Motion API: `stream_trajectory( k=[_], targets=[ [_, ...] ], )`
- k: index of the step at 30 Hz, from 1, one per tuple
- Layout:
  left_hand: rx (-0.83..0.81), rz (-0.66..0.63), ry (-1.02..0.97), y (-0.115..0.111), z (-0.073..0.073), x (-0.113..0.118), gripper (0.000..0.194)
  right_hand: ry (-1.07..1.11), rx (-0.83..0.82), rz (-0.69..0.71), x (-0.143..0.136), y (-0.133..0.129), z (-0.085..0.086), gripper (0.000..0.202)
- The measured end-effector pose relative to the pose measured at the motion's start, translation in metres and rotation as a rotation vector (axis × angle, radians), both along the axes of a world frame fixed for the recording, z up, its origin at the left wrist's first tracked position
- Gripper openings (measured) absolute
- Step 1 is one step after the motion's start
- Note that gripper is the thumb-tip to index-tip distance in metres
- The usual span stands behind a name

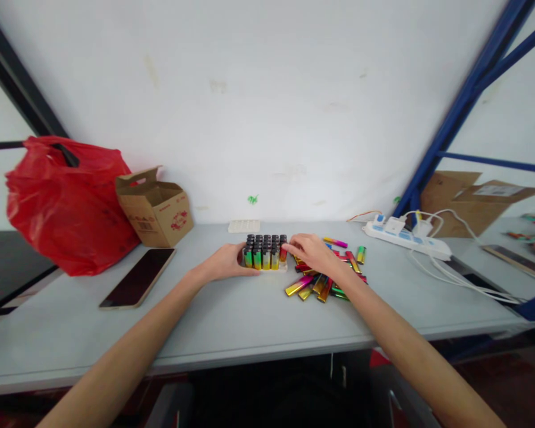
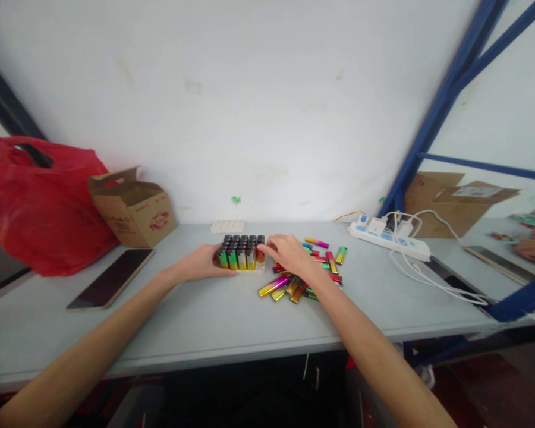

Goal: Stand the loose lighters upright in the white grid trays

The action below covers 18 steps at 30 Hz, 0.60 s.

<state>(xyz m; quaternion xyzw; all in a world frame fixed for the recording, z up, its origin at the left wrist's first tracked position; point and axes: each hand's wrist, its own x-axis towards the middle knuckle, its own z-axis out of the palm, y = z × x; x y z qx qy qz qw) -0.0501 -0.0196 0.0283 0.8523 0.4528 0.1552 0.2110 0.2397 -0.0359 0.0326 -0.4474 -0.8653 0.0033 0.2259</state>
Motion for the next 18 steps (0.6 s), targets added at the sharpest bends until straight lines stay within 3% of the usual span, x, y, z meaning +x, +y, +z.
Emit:
stream_trajectory(
  k=[4,8,14,18],
  targets=[
    [0.009,-0.002,-0.003,0.000,0.000,0.000,0.071,0.116,-0.174,0.147,0.021,-0.008,0.015,0.033],
    [0.007,-0.002,0.007,0.001,-0.001,0.000,0.069,0.038,-0.356,0.273,0.037,-0.027,0.025,0.027],
    [0.006,0.021,0.024,0.002,-0.002,0.000,0.069,-0.037,-0.374,0.250,0.040,-0.042,0.011,0.025],
    [0.001,0.005,-0.004,0.003,-0.003,-0.002,0.072,0.090,-0.424,0.239,0.040,-0.038,0.007,0.026]
  ],
)
